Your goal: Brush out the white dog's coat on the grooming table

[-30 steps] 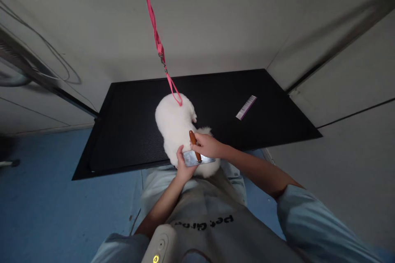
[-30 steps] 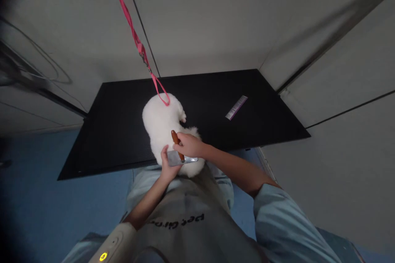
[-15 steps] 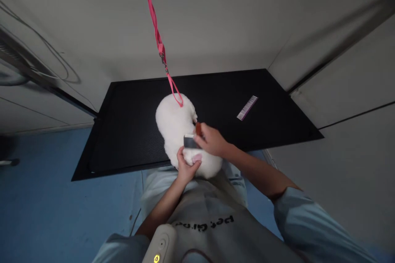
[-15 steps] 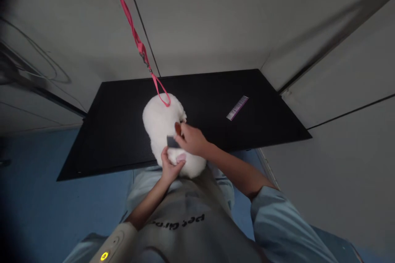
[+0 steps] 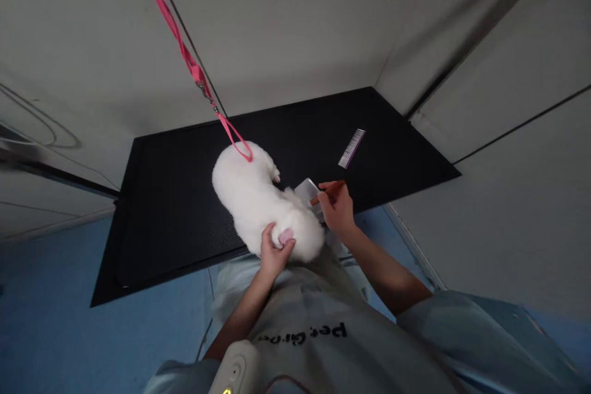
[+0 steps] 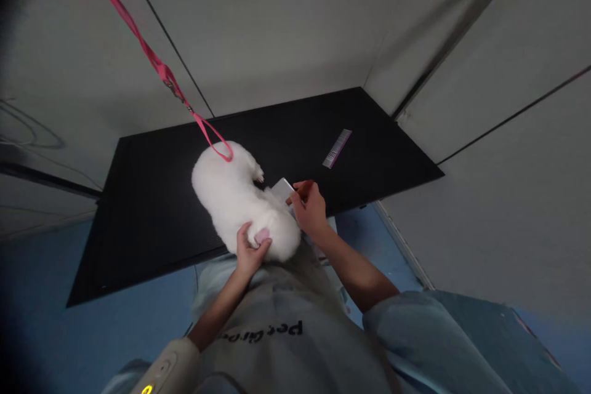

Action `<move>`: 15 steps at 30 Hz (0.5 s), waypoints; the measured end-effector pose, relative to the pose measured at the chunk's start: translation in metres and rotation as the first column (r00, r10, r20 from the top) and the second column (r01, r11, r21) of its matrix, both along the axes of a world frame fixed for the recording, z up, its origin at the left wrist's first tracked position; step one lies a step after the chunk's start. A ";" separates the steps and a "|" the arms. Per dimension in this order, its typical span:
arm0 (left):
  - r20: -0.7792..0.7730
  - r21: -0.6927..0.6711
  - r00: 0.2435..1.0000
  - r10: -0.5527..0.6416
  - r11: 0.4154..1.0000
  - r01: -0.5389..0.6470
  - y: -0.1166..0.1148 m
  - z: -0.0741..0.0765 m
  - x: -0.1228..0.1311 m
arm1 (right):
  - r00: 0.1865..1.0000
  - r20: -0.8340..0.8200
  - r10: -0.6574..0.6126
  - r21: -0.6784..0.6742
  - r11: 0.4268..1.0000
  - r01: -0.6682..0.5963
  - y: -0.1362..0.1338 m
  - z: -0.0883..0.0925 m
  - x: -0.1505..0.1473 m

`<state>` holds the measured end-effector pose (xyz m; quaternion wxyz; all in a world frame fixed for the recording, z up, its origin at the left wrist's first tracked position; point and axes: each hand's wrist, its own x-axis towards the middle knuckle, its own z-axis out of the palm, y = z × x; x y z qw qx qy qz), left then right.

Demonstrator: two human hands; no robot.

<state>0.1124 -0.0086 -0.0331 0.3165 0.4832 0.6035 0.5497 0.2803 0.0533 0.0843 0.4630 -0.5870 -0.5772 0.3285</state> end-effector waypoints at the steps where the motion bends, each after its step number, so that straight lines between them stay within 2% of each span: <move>1: -0.020 -0.001 1.000 -0.023 1.000 0.023 0.000 0.000 -0.001 | 0.999 -0.033 0.004 0.008 1.000 -0.004 -0.005 -0.002 0.001; 4: -0.064 -0.002 0.992 -0.107 0.994 0.107 0.001 -0.001 -0.008 | 0.990 -0.096 0.108 -0.086 0.989 -0.116 -0.017 -0.008 0.001; 5: -0.086 0.001 0.988 -0.127 0.992 0.128 0.002 -0.002 -0.010 | 0.991 -0.110 0.072 -0.107 0.991 -0.084 -0.020 -0.010 0.001; 8: -0.169 0.002 0.978 -0.122 0.992 0.124 0.005 0.001 -0.016 | 0.966 -0.133 -0.221 -0.023 0.975 0.219 -0.027 -0.014 0.004; 9: -0.182 -0.004 0.976 -0.118 0.993 0.119 0.007 0.003 -0.016 | 0.956 -0.141 -0.256 0.015 0.965 0.261 -0.031 -0.016 0.005; 11: -0.151 -0.028 0.983 -0.101 0.995 0.098 0.009 0.010 -0.015 | 0.972 -0.152 -0.177 0.027 0.983 0.183 -0.040 -0.020 0.005; 13: -0.055 -0.059 0.996 -0.068 0.996 0.064 0.011 0.017 -0.012 | 0.980 -0.177 -0.091 -0.034 0.996 0.086 -0.048 -0.023 0.005; 14: -0.002 -0.073 0.999 -0.051 0.996 0.050 0.012 0.020 -0.010 | 0.975 -0.187 -0.122 -0.049 0.992 0.115 -0.051 -0.025 0.005; 15: 0.046 -0.086 0.998 -0.038 0.995 0.041 0.012 0.024 -0.008 | 0.960 -0.189 -0.207 -0.037 0.978 0.204 -0.054 -0.026 0.005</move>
